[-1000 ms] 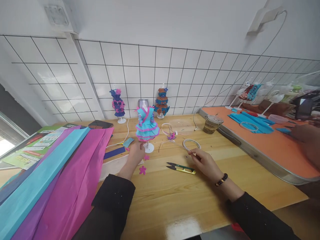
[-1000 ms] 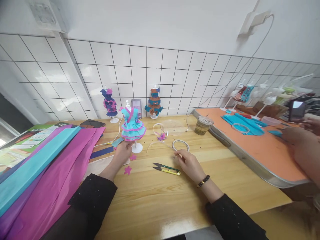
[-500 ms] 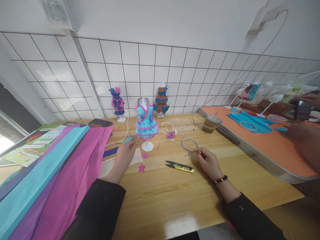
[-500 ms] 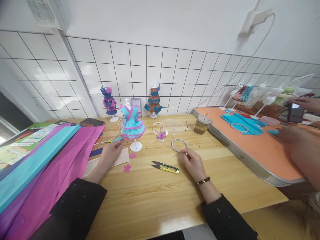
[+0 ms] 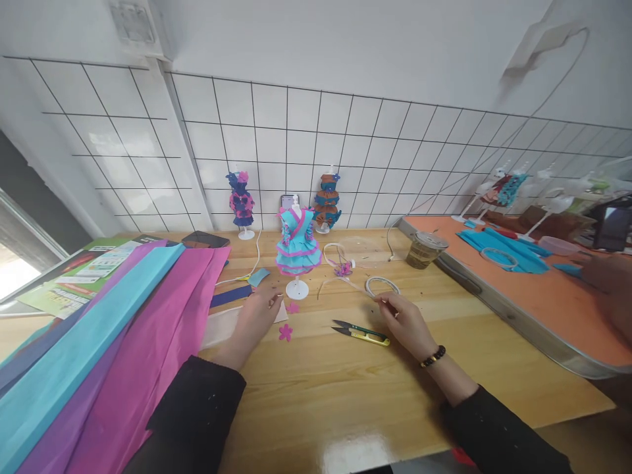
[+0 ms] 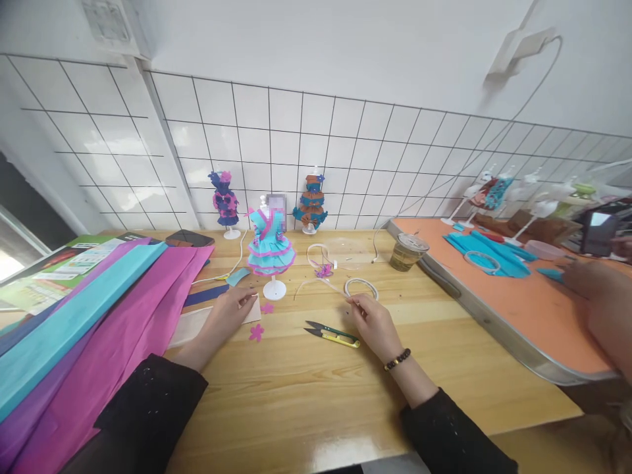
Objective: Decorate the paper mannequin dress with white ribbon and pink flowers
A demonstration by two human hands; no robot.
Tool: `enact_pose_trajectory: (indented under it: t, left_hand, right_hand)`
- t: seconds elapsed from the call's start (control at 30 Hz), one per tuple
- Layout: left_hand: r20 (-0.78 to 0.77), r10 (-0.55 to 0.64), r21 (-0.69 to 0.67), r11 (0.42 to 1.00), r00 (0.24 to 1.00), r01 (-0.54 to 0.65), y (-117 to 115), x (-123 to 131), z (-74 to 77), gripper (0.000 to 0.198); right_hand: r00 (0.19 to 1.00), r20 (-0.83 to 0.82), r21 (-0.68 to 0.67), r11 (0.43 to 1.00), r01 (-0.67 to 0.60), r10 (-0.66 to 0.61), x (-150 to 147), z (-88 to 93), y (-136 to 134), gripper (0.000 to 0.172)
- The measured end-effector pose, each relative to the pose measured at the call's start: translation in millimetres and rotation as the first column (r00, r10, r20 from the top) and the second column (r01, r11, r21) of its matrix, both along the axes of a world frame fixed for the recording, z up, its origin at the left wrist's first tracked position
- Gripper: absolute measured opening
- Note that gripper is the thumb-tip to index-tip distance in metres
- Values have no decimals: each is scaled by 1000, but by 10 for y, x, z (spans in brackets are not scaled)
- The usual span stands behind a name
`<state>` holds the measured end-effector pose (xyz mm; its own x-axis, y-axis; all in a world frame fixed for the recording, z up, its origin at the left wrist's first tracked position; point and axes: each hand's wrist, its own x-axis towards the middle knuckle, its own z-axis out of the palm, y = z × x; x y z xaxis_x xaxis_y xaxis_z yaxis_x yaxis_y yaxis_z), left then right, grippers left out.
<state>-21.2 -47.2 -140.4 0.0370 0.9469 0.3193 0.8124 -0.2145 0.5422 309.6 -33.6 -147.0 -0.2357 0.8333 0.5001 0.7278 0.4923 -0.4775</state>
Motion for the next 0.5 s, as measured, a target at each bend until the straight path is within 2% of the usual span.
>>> enact_pose_trajectory:
  t: [0.1,0.23,0.37,0.5]
  left_hand:
    - [-7,-78,31,996,997,78,-28,74,12,24]
    - [-47,-165,55,984,985,167,-99,176,53,24]
    - [-61,-185,39,981,981,188,-181,235,115,24]
    - [-23,-207,21,978,978,207,-213,256,135,25]
  right_hand:
    - [996,75,-24,998,-53,55,-190,119,59,21]
    - [964,243,-107,991,-82,106,-606,285,114,19]
    - [943,332,-232,971,53,27,-1030,342,157,19]
    - [955,297,-293,950,112,-21,-1242,246,259,16]
